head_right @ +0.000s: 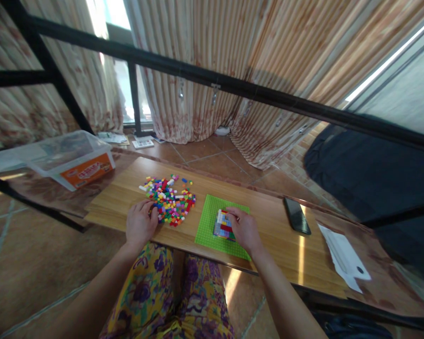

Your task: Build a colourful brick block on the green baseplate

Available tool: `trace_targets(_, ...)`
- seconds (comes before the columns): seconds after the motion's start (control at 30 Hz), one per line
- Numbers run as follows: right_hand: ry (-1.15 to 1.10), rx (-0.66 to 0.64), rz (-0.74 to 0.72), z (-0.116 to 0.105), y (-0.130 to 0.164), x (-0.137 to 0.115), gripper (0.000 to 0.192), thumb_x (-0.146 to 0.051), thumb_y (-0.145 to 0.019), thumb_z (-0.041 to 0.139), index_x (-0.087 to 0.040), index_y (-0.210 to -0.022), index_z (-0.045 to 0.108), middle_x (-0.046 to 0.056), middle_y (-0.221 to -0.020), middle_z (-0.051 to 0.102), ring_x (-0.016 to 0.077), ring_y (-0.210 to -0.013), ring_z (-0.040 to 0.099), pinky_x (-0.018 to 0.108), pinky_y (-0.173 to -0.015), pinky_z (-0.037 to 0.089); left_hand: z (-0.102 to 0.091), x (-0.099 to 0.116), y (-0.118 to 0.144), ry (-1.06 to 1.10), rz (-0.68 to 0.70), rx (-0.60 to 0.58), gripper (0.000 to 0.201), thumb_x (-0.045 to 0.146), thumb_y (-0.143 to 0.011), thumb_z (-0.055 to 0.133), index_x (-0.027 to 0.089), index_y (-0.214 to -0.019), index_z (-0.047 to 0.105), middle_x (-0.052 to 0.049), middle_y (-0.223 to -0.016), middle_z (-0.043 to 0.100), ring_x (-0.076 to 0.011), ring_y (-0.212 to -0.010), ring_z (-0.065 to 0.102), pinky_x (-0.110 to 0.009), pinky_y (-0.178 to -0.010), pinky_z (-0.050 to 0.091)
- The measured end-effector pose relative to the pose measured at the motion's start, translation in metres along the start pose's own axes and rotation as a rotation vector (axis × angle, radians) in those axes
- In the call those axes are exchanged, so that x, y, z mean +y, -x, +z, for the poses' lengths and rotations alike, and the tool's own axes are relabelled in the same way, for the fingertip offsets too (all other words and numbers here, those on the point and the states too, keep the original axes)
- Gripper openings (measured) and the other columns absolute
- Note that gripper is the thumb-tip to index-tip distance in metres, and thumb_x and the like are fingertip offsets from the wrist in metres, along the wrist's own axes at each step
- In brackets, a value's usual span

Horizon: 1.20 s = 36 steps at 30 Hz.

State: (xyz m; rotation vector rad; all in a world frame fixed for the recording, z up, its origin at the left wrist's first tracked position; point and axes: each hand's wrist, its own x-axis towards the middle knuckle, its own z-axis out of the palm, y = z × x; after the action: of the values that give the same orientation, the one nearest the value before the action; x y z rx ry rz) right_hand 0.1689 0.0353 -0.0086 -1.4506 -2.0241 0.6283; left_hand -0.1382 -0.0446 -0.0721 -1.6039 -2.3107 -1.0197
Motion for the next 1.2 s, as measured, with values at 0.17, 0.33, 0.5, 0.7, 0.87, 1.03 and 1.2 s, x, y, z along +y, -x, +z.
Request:
trace_targets(0.17, 0.000, -0.020, -0.027, 0.005, 0.001, 0.000, 0.029, -0.032, -0.086, 0.049, -0.020, -0.101, 0.070, 0.005, -0.101, 0.074, 0.0191, -0.089, 0.068, 0.035, -0.084, 0.051, -0.001, 0.001, 0.000, -0.003, -0.011, -0.011, 0.028, 0.028, -0.087, 0.046, 0.015, -0.100, 0.066, -0.013, -0.110, 0.065, -0.0293, -0.104, 0.056, -0.043, -0.095, 0.042)
trace_targets(0.33, 0.053, -0.024, -0.035, 0.007, 0.002, 0.002, 0.030, -0.032, -0.088, 0.047, -0.021, -0.104, 0.069, 0.005, -0.105, 0.073, 0.0191, -0.092, 0.068, 0.035, -0.087, 0.050, -0.001, 0.001, -0.001, 0.003, -0.014, -0.017, 0.028, 0.028, -0.087, 0.045, 0.015, -0.101, 0.066, -0.013, -0.111, 0.065, -0.0289, -0.103, 0.056, -0.043, -0.095, 0.042)
trace_targets(0.5, 0.203, -0.082, -0.056, 0.009, 0.001, -0.003, 0.033, -0.029, -0.092, 0.040, -0.023, -0.108, 0.068, 0.004, -0.103, 0.073, 0.0187, -0.090, 0.067, 0.032, -0.086, 0.049, -0.002, 0.002, -0.001, 0.015, -0.016, -0.015, 0.028, 0.028, -0.088, 0.045, 0.015, -0.101, 0.066, -0.013, -0.110, 0.065, -0.0289, -0.104, 0.056, -0.043, -0.096, 0.041)
trace_targets(0.7, 0.290, -0.087, -0.065, 0.013, -0.002, -0.005, 0.036, -0.026, -0.093, 0.036, -0.021, -0.110, 0.068, 0.006, -0.105, 0.073, 0.0187, -0.089, 0.067, 0.030, -0.085, 0.048, 0.000, 0.001, -0.001, -0.013, 0.005, -0.003, 0.029, 0.027, -0.088, 0.045, 0.013, -0.101, 0.066, -0.013, -0.108, 0.066, -0.0286, -0.102, 0.057, -0.043, -0.094, 0.042)
trace_targets(0.87, 0.243, -0.017, -0.031, 0.013, 0.004, -0.006, 0.033, -0.029, -0.091, 0.041, -0.022, -0.111, 0.067, 0.005, -0.098, 0.074, 0.0184, -0.084, 0.068, 0.030, -0.081, 0.049, 0.001, 0.000, -0.001, -0.012, -0.004, 0.000, 0.028, 0.027, -0.088, 0.046, 0.014, -0.102, 0.067, -0.012, -0.108, 0.066, -0.0287, -0.101, 0.057, -0.043, -0.094, 0.042)
trace_targets(1.03, 0.183, 0.046, -0.062, 0.033, 0.017, -0.022, 0.029, -0.029, -0.090, 0.045, -0.023, -0.105, 0.069, 0.005, -0.101, 0.073, 0.0196, -0.088, 0.067, 0.032, -0.081, 0.049, 0.000, 0.000, 0.000, -0.005, -0.001, 0.002, 0.028, 0.027, -0.087, 0.046, 0.014, -0.101, 0.067, -0.012, -0.108, 0.066, -0.0281, -0.102, 0.057, -0.042, -0.095, 0.042)
trace_targets(1.2, 0.105, -0.052, -0.216, 0.065, 0.015, -0.053, 0.028, -0.022, -0.089, 0.044, -0.023, -0.099, 0.071, 0.005, -0.095, 0.072, 0.0180, -0.088, 0.065, 0.031, -0.081, 0.048, 0.000, 0.000, 0.000, -0.015, 0.001, 0.007, 0.028, 0.026, -0.087, 0.046, 0.013, -0.102, 0.067, -0.012, -0.109, 0.066, -0.0286, -0.101, 0.057, -0.043, -0.094, 0.043)
